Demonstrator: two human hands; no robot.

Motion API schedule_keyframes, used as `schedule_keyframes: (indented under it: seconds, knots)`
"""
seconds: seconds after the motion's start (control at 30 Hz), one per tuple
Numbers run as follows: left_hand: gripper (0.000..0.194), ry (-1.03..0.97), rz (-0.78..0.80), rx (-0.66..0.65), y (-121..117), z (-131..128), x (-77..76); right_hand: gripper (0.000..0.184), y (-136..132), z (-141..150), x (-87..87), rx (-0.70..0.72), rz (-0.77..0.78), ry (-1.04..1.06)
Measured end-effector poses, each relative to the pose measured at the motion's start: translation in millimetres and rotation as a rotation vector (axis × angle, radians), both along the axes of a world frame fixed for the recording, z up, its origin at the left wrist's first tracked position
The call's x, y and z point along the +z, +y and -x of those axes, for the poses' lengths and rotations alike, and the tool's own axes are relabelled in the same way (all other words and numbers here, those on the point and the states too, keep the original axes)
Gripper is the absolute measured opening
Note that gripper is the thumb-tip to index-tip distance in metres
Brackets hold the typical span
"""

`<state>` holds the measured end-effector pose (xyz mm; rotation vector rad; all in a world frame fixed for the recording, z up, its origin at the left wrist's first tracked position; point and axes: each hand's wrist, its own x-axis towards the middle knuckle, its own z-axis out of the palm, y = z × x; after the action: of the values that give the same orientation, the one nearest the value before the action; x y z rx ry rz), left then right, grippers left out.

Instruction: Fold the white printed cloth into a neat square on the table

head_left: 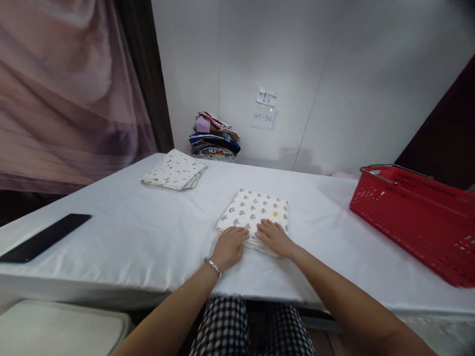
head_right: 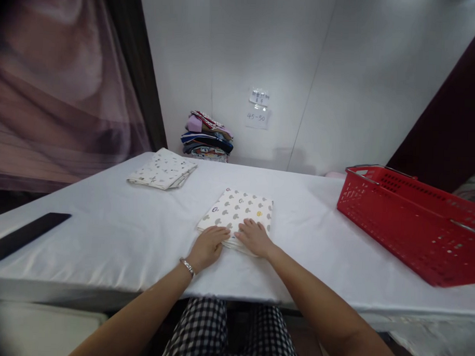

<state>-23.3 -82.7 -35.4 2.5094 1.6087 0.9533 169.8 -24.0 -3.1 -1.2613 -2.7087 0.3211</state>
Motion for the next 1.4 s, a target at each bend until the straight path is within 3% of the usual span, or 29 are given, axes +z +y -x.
schedule_keyframes:
  seconds: [0.17,0.27,0.4,0.57,0.7,0.8,0.9,1.0,1.13,1.23,1.4]
  knots:
    - [0.039,-0.044,-0.01,-0.001,2.1,-0.9,-0.8,0.057,41.9,8.1,11.4,-0.127,-0.055,-0.008]
    - [0.039,-0.057,-0.01,0.003,0.6,-0.5,-3.3,0.059,66.5,9.4,-0.2,-0.274,-0.049,-0.124]
    - [0.038,-0.081,0.008,0.013,-3.6,-1.0,-0.8,0.06,79.4,7.0,-19.8,-0.295,-0.094,-0.164]
    - [0.022,-0.067,0.146,0.117,9.0,-3.1,27.2,0.058,79.6,4.3,-28.9,-0.281,-0.152,-0.152]
    - [0.028,-0.026,0.084,0.302,44.3,-0.1,44.6,0.058,79.9,4.9,-27.9,-0.285,-0.17,-0.154]
    - [0.039,-0.004,0.198,0.481,66.7,5.8,37.4,0.059,79.0,4.9,-27.1,-0.293,-0.132,-0.168]
    - [0.049,-0.029,0.352,0.533,73.5,10.9,23.4,0.058,76.6,3.7,-27.0,-0.28,-0.138,-0.143]
    - [0.05,-0.054,0.326,0.521,70.0,12.0,16.8,0.057,76.9,4.5,-21.8,-0.268,-0.123,-0.126]
    - [0.047,-0.07,0.289,0.535,66.4,10.3,16.2,0.057,89.6,15.2,-1.5,-0.253,0.015,-0.154]
    - [0.046,-0.073,0.245,0.539,66.7,10.7,13.7,0.058,106.0,26.1,7.3,-0.253,-0.036,-0.078]
    - [0.045,-0.074,0.243,0.527,66.9,13.8,10.7,0.056,126.1,30.8,-12.5,-0.308,-0.098,-0.109]
